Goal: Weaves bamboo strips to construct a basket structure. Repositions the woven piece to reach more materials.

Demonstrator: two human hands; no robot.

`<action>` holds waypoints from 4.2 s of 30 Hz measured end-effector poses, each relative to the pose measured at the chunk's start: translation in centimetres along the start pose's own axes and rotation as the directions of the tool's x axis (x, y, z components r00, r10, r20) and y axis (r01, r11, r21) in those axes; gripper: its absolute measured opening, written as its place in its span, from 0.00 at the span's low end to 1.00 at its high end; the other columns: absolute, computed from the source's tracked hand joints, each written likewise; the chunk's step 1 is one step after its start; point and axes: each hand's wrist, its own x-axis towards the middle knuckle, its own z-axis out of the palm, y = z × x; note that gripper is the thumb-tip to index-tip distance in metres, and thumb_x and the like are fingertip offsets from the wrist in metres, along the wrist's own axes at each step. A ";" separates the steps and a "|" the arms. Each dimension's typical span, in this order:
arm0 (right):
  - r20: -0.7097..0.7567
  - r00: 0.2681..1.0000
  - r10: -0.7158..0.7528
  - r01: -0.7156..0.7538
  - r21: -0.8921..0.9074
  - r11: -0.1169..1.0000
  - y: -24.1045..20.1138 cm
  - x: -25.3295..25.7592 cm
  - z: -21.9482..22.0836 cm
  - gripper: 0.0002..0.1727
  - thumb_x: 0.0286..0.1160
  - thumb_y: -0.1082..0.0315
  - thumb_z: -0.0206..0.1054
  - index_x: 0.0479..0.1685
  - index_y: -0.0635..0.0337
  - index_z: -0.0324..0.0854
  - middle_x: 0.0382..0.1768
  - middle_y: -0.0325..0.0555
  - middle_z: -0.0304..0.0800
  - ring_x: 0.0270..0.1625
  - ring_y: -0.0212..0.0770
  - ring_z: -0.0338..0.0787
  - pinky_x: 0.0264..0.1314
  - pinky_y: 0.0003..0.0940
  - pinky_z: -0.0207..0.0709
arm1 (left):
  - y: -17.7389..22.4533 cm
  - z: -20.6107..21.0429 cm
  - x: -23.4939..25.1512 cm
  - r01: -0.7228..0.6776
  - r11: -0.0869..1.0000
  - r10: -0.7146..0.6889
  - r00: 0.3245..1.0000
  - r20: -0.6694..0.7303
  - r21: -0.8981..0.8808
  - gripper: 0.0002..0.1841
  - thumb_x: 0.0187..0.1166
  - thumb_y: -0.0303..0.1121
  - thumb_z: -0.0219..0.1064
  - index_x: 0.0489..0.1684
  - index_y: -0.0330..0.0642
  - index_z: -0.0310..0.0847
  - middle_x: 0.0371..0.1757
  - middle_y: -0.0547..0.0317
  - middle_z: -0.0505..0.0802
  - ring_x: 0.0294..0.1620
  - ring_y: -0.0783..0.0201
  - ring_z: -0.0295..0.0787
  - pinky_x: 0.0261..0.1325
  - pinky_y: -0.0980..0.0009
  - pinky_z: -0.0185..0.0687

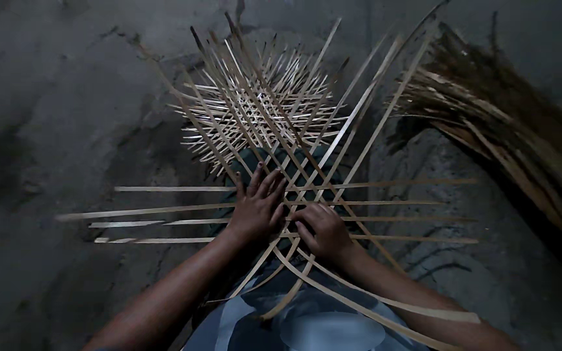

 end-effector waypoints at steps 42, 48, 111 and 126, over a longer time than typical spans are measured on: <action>-0.125 0.770 0.625 -0.599 0.194 0.777 4.4 4.8 -2.5 0.26 0.76 0.53 0.75 0.69 0.52 0.77 0.40 0.44 0.87 0.39 0.43 0.88 0.42 0.46 0.85 | -1.2 -1.4 0.0 0.384 0.906 -0.422 0.845 -0.329 -0.175 0.22 0.82 0.57 0.63 0.69 0.62 0.86 0.56 0.57 0.90 0.69 0.45 0.77 0.70 0.33 0.61; -0.184 0.782 0.595 -0.562 0.202 0.802 4.5 5.2 -1.9 0.18 0.75 0.60 0.74 0.61 0.54 0.82 0.45 0.45 0.90 0.44 0.42 0.89 0.47 0.43 0.84 | -1.6 -0.1 1.4 0.351 0.921 -0.388 0.801 -0.457 -0.167 0.18 0.79 0.45 0.65 0.64 0.63 0.91 0.46 0.53 0.91 0.59 0.42 0.82 0.63 0.32 0.65; -0.406 0.344 0.847 -0.936 -0.225 0.272 29.7 -6.0 -33.3 0.20 0.83 0.57 0.67 0.67 0.56 0.87 0.70 0.64 0.84 0.77 0.68 0.78 0.78 0.71 0.67 | -5.6 -15.3 14.2 -0.069 0.195 -0.031 0.997 -0.076 -0.978 0.20 0.91 0.35 0.54 0.76 0.38 0.70 0.70 0.46 0.89 0.66 0.48 0.91 0.68 0.56 0.89; -0.459 0.299 0.837 -0.949 -0.240 0.207 31.4 -7.4 -29.5 0.17 0.84 0.62 0.65 0.68 0.47 0.87 0.71 0.58 0.84 0.73 0.62 0.82 0.71 0.66 0.76 | -5.7 -14.2 13.8 -0.072 0.171 0.001 0.997 -0.073 -0.983 0.19 0.93 0.35 0.49 0.74 0.32 0.71 0.71 0.40 0.88 0.70 0.43 0.88 0.76 0.51 0.82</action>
